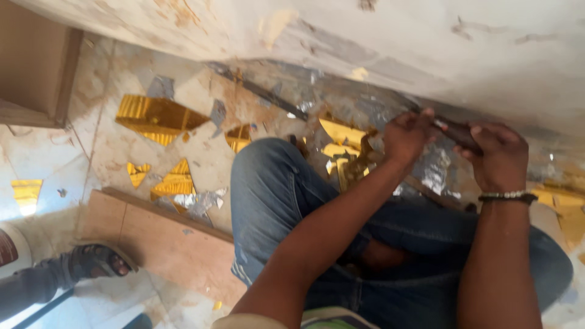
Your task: The person removes gold decorative material from a wall surface using a handheld scraper and their fingers, picking away loose fragments.
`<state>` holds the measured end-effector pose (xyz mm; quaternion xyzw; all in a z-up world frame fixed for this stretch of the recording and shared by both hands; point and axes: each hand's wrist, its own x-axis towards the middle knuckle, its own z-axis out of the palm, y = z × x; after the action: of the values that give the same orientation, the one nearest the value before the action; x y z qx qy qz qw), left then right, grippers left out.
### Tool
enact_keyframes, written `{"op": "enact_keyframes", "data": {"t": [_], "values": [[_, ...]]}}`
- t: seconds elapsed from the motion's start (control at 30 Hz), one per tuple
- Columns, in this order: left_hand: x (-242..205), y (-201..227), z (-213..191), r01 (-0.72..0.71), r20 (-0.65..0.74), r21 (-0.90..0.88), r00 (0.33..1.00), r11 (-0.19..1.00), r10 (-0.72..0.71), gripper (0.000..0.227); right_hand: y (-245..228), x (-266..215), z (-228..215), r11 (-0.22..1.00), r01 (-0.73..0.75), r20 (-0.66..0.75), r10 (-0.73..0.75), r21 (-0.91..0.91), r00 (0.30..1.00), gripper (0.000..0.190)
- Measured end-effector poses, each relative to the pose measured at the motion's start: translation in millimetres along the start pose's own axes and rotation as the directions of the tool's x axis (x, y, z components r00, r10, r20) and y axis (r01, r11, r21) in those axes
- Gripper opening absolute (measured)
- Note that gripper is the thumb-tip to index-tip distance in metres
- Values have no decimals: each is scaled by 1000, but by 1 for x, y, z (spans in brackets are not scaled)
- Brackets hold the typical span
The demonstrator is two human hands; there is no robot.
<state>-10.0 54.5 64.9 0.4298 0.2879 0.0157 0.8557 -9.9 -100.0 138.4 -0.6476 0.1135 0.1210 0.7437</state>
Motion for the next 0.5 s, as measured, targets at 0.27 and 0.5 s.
{"op": "enact_keyframes", "data": {"t": [0.27,0.5], "values": [[-36,-3,46,80,9,120,997,990,-82,28,-15,-18,-50,1000,-8,-31,9,20,999,16],[14,-4,-24,-84,8,-39,996,996,84,17,12,18,22,902,281,192,-227,-329,955,22]]}}
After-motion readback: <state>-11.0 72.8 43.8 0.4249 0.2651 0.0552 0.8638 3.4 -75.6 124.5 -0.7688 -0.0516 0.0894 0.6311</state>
